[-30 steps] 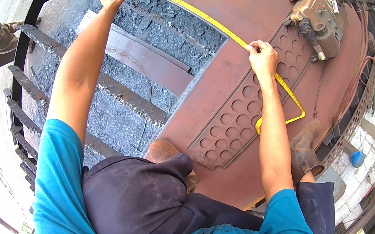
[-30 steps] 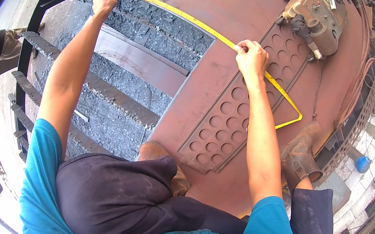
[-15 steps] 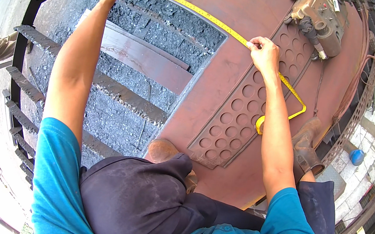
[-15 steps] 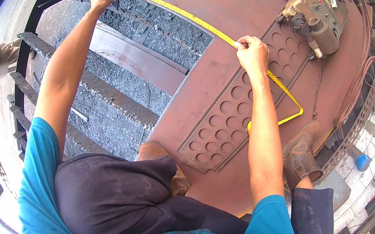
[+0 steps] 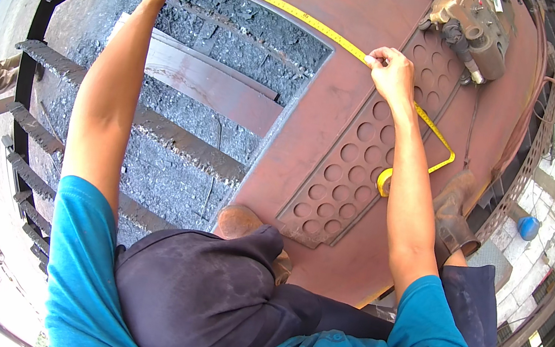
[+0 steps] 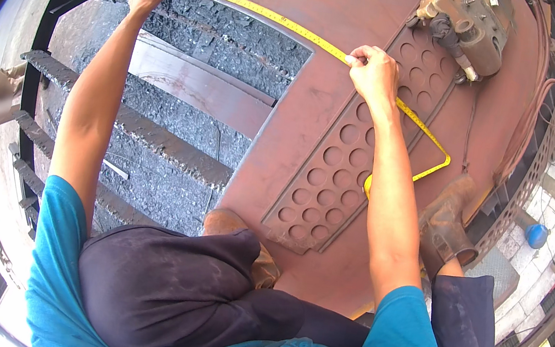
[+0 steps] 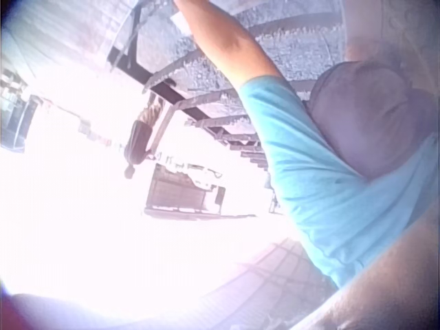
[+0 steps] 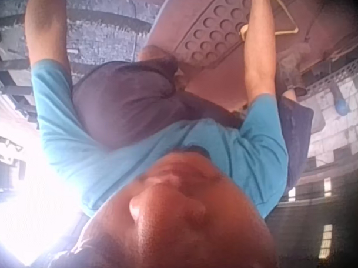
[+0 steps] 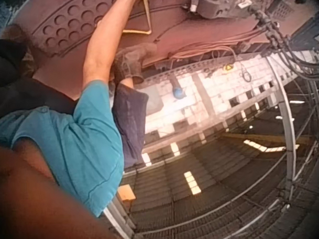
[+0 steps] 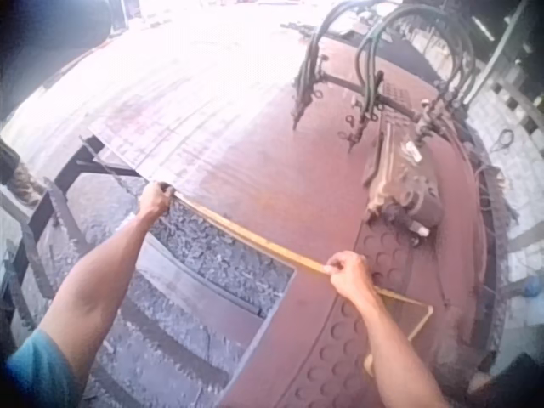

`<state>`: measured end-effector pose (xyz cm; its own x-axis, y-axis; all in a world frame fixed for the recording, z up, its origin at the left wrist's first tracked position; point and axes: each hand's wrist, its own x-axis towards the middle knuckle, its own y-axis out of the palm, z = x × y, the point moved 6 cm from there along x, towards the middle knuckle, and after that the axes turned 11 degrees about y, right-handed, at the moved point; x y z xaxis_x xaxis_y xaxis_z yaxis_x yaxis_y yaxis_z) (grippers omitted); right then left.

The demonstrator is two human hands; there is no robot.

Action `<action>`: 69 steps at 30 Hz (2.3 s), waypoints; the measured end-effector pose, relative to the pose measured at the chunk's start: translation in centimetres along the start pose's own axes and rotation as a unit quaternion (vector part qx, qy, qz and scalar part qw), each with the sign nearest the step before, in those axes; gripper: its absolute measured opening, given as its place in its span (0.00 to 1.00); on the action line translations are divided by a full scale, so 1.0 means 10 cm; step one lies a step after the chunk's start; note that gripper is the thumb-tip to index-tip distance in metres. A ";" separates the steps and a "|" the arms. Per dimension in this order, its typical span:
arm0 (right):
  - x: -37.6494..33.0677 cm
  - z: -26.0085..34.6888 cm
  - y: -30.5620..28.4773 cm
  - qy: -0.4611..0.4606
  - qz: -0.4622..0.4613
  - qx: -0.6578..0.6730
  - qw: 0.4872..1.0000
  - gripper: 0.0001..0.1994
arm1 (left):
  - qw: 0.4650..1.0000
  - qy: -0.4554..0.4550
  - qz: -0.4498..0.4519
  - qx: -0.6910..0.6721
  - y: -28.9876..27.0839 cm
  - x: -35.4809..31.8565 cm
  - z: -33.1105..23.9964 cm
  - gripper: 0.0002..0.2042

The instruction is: The person measures a large reddish-brown metal sheet with a yellow tape measure, marking points with a white marker. They reposition a portable cutting machine on the sheet and take multiple measurements along different sections, adjusting the tape and machine as needed.

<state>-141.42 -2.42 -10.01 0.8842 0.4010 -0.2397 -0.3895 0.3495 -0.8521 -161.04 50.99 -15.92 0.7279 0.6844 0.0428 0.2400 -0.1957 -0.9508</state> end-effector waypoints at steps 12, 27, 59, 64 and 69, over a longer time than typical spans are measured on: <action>-0.12 -0.05 0.03 -0.056 -0.037 -0.039 0.997 0.04 | 0.988 0.010 -0.156 0.006 -0.27 -0.39 -0.51 0.22; -0.21 -0.01 0.05 -0.088 -0.067 -0.045 0.993 0.05 | 0.701 0.641 0.268 -0.162 -0.27 -3.38 -3.09 0.12; -0.30 -0.02 0.02 -0.112 -0.105 0.010 0.988 0.02 | 0.873 0.420 0.099 -0.226 -0.26 -3.47 -2.82 0.10; -0.31 0.03 0.04 -0.110 -0.112 0.003 0.988 0.01 | 0.892 0.426 -0.015 -0.151 -0.39 -2.33 -2.93 0.10; -0.28 0.02 0.09 -0.107 -0.116 -0.014 0.987 0.02 | 0.892 0.444 0.005 -0.086 -0.06 -1.74 -3.24 0.11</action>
<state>-144.30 -3.06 -9.99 0.8728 0.4838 0.0644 -0.1734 0.4307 -0.8857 -153.07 16.42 -6.14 0.9339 -0.1290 0.3335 0.2703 -0.3558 -0.8946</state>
